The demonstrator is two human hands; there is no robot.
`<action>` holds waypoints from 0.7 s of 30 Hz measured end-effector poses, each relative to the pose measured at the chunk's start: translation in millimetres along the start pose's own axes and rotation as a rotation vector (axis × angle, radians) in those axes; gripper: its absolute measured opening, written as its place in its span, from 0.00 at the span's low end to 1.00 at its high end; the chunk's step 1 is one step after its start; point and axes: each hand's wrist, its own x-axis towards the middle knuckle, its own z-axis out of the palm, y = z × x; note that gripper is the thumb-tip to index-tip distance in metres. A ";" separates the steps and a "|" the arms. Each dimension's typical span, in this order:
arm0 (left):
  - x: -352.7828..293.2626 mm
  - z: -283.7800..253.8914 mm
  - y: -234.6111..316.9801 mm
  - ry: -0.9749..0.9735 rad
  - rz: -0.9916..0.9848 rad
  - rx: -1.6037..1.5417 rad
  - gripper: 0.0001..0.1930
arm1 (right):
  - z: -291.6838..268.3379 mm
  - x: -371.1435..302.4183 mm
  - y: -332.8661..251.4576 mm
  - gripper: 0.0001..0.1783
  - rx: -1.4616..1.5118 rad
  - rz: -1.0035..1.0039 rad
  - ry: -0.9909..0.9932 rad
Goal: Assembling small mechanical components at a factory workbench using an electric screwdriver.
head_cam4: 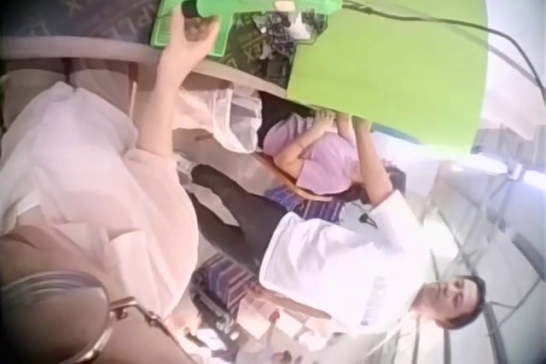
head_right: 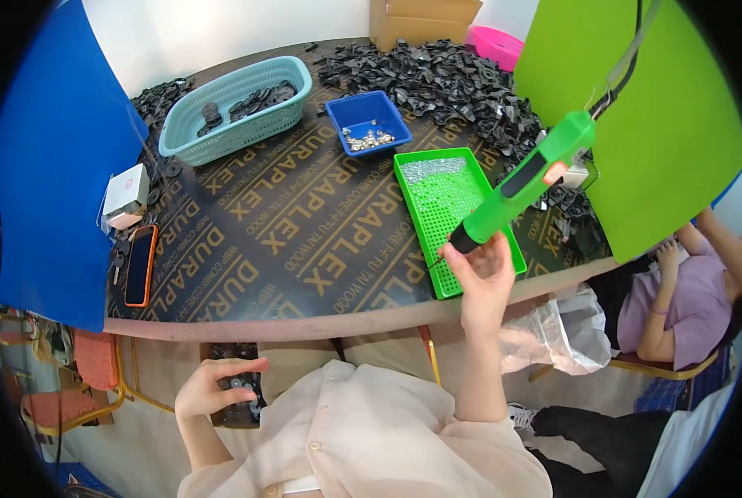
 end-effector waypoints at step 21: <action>10.1 6.8 -15.3 0.232 -0.070 -0.036 0.19 | -93.0 68.6 25.5 0.29 -0.467 -0.153 0.349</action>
